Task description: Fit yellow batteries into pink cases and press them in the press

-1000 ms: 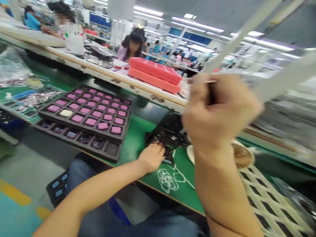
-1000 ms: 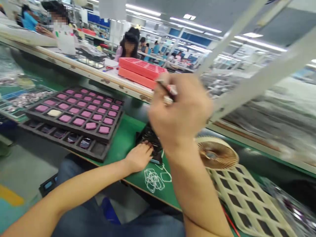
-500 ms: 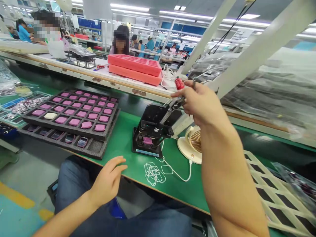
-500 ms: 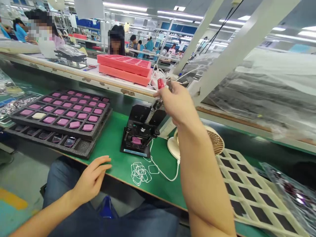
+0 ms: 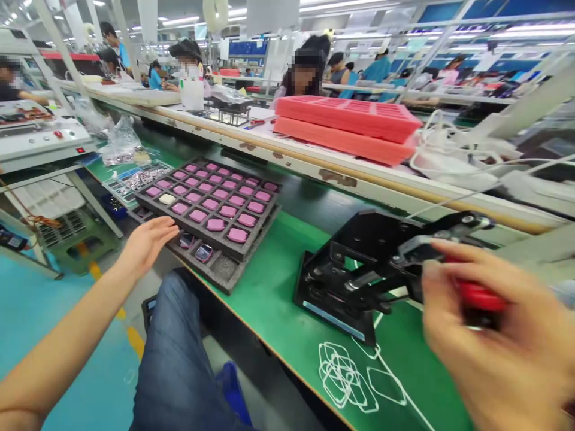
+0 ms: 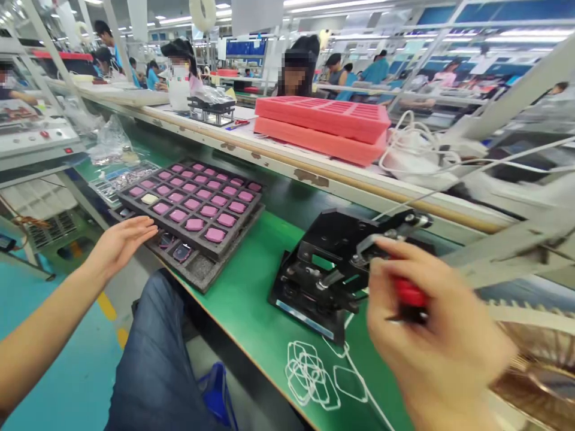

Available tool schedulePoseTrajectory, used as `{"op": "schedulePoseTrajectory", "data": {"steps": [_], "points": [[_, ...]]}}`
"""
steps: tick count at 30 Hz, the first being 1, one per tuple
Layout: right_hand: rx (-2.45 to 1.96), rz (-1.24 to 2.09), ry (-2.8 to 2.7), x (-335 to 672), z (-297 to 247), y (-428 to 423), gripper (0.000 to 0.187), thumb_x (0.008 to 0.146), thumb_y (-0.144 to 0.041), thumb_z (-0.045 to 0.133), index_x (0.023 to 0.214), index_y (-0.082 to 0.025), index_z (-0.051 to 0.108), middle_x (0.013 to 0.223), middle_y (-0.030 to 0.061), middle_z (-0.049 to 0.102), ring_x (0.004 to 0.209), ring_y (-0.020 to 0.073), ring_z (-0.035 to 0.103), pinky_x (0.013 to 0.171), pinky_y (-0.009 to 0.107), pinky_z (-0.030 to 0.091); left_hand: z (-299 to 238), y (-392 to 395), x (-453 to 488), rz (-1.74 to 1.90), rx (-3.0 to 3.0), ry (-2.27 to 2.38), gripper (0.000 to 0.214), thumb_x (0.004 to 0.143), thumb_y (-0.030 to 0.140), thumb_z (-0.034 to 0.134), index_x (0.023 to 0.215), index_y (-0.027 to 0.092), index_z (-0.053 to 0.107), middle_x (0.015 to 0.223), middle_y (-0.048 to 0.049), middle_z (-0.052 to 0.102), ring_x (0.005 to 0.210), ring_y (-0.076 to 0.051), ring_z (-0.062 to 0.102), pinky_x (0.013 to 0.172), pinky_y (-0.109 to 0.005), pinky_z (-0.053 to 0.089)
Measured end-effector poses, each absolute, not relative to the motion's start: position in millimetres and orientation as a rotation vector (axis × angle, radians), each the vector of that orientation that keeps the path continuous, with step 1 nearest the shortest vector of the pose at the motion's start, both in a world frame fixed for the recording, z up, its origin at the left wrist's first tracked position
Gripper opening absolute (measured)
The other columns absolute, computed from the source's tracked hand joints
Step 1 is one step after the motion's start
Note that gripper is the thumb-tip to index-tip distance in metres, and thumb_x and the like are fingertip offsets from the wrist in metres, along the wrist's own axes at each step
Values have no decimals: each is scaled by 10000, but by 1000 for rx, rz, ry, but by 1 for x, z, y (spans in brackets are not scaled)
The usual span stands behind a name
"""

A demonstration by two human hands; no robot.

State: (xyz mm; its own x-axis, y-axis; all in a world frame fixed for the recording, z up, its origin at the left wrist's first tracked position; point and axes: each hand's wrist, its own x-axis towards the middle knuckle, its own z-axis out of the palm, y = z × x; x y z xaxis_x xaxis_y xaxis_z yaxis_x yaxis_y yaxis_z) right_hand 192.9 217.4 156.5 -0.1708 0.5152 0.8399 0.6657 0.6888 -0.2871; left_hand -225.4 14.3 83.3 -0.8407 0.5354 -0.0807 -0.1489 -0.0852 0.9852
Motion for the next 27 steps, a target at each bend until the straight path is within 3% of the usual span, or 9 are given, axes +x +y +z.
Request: {"op": "schedulePoseTrajectory", "data": {"steps": [3, 6, 8, 10, 12, 17, 20, 23, 27], "points": [[-820, -307, -1890, 201, 144, 223, 253, 1034, -332, 595, 1281, -363, 638, 1379, 67, 758, 1232, 265, 760, 919, 430, 648, 96, 30, -248, 1881, 184, 1669, 243, 841, 38, 603, 1065, 112, 664, 1085, -177, 724, 1136, -319, 742, 1000, -520, 657], [-967, -458, -1897, 214, 141, 211, 455, 1027, -318, 600, 1480, -292, 564, 1501, 138, 672, 1327, 329, 701, 886, 466, 634, 102, 37, -265, 1767, 26, 1625, 233, 903, 30, 545, 1117, 63, 630, 1140, -221, 670, 1178, -345, 705, 909, -494, 674], [-1087, -531, -1828, 218, 130, 191, 434, 1006, -375, 667, 1408, -223, 611, 1322, 194, 733, 1184, 389, 737, 759, 474, 606, 104, 39, -275, 1733, -29, 1604, 243, 932, 43, 551, 1168, 37, 608, 1210, -250, 639, 1230, -363, 677, 895, -469, 667], [-1124, -422, -1965, 212, 110, 167, 284, 1026, -402, 672, 1252, -230, 659, 1083, 146, 755, 943, 338, 759, 624, 408, 544, 107, 39, -283, 1717, -68, 1590, 316, 950, 60, 564, 1263, 25, 561, 1271, -275, 623, 1259, -381, 664, 904, -486, 658], [-1035, -156, -2364, 194, 87, 149, 163, 1070, -383, 623, 1161, -257, 673, 1020, 93, 740, 818, 255, 739, 592, 352, 516, 111, 41, -289, 1702, -101, 1584, 468, 948, 76, 586, 1399, 31, 473, 1310, -288, 623, 1262, -396, 669, 911, -542, 654], [-627, 77, -3015, 112, 59, 156, 142, 1082, -259, 610, 1106, -229, 747, 1079, 101, 706, 1011, 254, 694, 827, 341, 547, 118, 44, -288, 1664, -112, 1619, 689, 913, 71, 611, 1553, 80, 358, 1282, -261, 659, 1208, -375, 715, 898, -575, 664], [-454, 42, -3099, 80, 59, 177, 228, 1060, -117, 564, 1033, -211, 770, 1044, 98, 698, 978, 239, 654, 863, 336, 507, 117, 36, -291, 1648, -63, 1678, 556, 936, 88, 633, 1474, 91, 488, 1243, -246, 694, 1137, -353, 746, 864, -533, 677], [-354, 3, -3145, 75, 60, 188, 288, 1006, -15, 548, 1039, -180, 781, 1008, 105, 699, 962, 245, 639, 910, 360, 495, 116, 26, -310, 1687, 19, 1858, 339, 1021, 226, 690, 1344, 135, 632, 1273, -162, 707, 1098, -289, 740, 883, -470, 670], [-240, -3, -3148, 90, 61, 192, 358, 979, 36, 522, 1070, -175, 797, 995, 95, 716, 1024, 253, 656, 1097, 441, 481, 121, 22, -357, 1758, 161, 2262, 368, 1033, 358, 738, 1342, 172, 671, 1368, -118, 680, 1155, -273, 706, 958, -479, 641]]}}
